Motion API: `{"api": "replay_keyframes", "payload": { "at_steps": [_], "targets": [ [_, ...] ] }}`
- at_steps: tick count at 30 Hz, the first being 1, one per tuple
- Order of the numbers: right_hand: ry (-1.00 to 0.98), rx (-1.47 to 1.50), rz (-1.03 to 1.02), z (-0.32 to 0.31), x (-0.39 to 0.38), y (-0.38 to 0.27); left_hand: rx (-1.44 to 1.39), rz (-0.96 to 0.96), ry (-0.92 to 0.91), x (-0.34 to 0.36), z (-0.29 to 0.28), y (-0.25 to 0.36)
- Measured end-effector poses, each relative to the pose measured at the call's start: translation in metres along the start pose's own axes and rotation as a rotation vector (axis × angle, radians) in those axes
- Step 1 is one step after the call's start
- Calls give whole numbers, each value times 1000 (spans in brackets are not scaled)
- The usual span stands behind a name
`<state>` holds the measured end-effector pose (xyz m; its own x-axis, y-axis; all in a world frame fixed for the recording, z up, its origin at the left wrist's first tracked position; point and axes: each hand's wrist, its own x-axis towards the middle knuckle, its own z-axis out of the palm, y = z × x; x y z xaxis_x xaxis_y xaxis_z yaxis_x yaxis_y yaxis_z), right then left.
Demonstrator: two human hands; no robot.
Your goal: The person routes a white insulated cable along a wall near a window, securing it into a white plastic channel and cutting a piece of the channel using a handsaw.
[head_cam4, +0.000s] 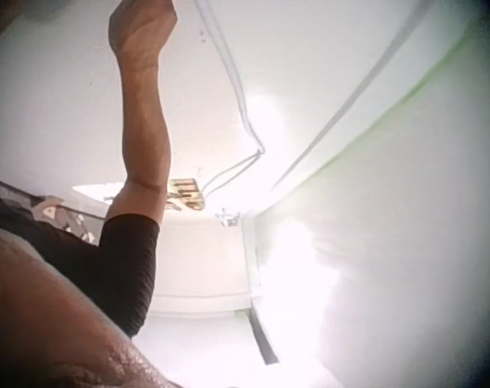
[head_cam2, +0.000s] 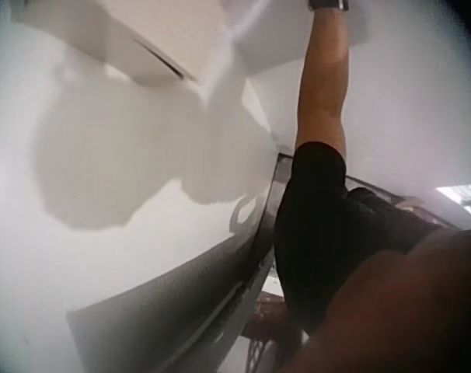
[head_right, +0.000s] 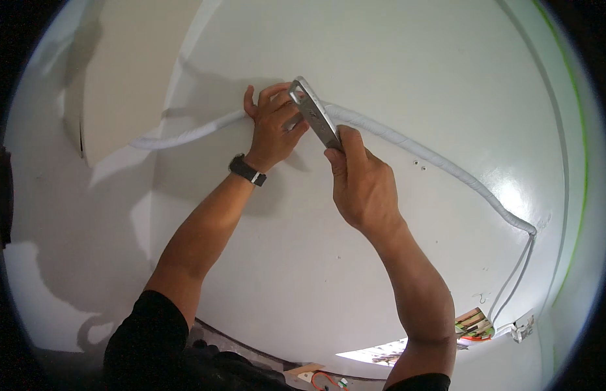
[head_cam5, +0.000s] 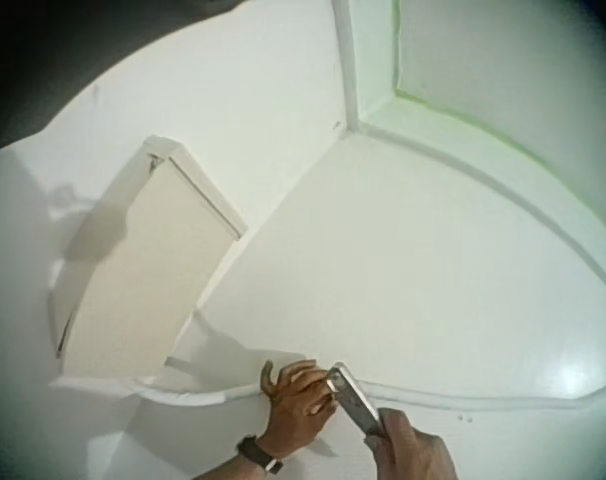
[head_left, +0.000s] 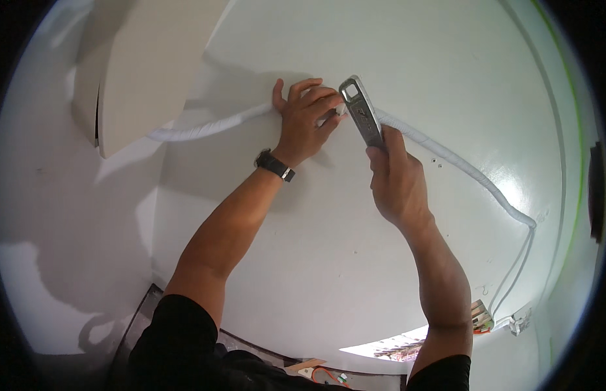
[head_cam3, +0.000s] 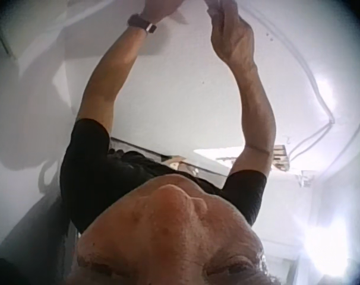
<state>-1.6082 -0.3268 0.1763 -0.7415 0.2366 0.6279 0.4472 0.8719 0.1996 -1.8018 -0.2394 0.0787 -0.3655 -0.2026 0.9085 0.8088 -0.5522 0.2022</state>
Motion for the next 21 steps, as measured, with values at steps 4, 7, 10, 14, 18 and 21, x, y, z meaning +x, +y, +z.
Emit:
{"api": "replay_keyframes", "payload": {
  "at_steps": [4, 7, 10, 14, 18, 21],
  "targets": [
    [-151, -146, 165, 19, 15, 30, 56, -30, -45, 1, 2, -3],
    [-199, -19, 422, 12, 12, 21, 79, -37, -71, 3, 0, -1],
    [24, 108, 205, 19, -7, 23, 22, -85, -82, 4, 2, 4],
    [-206, -134, 296, 19, 7, 36, 61, -66, -83, 4, 2, -2],
    [-34, -15, 219, 24, -9, 40, 42, -71, -86, 5, 0, 6],
    [-71, -78, 262, 19, -9, 37, 72, -71, -108, 6, -2, 2]
  ]
}}
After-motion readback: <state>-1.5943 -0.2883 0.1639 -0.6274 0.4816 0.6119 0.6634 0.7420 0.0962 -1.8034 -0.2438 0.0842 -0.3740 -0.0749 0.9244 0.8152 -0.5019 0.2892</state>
